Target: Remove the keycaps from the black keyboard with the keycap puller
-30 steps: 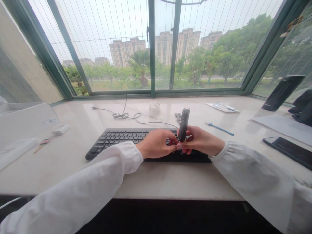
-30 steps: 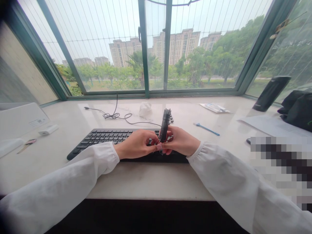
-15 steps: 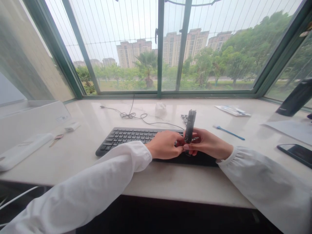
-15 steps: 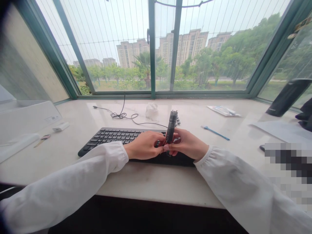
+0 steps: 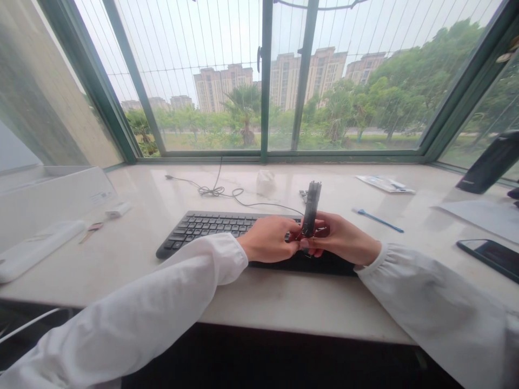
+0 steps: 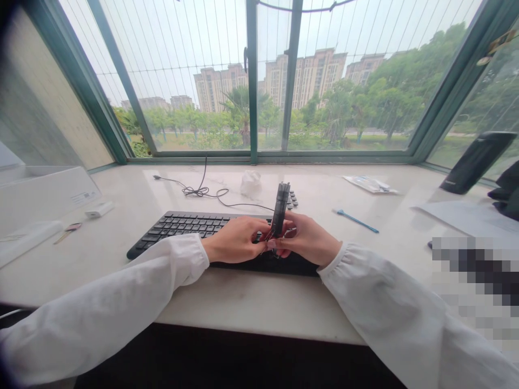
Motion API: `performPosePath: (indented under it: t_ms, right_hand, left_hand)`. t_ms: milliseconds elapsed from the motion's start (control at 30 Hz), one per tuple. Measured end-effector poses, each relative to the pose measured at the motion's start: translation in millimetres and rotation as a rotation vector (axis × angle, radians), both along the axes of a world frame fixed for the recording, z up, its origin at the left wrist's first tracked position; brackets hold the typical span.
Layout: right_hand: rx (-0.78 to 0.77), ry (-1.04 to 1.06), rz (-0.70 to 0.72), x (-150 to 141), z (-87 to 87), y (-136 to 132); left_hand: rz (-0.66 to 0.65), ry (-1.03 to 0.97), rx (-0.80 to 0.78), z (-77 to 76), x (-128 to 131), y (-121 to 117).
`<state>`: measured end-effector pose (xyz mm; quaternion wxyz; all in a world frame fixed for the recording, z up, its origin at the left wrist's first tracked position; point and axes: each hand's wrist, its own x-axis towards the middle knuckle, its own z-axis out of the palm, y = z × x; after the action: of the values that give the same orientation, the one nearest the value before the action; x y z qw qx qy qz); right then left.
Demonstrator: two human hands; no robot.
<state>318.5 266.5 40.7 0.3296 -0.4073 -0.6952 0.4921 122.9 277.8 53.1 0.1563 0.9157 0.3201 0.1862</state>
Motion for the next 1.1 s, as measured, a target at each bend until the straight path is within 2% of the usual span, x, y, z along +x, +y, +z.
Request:
performPosePath:
  t_ms: [233,433,700,1100]
  right_hand:
    - [-0.024,-0.018,0.006,0.4,-0.2,1.5]
    - [-0.001,0.040,0.009,-0.3,-4.3,0.4]
    - [0.097,0.092,0.055,-2.8,-11.3,1.2]
    - [0.147,0.023,0.006,0.1,-9.4,-0.7]
  left_hand:
    - [-0.012,0.018,-0.038,-1.4,-1.6,3.0]
    - [0.055,0.043,-0.054,-0.6,-1.7,3.1]
    - [-0.054,-0.003,-0.061,0.6,-3.3,3.4]
    - [-0.040,-0.015,-0.024,-0.9,-6.3,2.6]
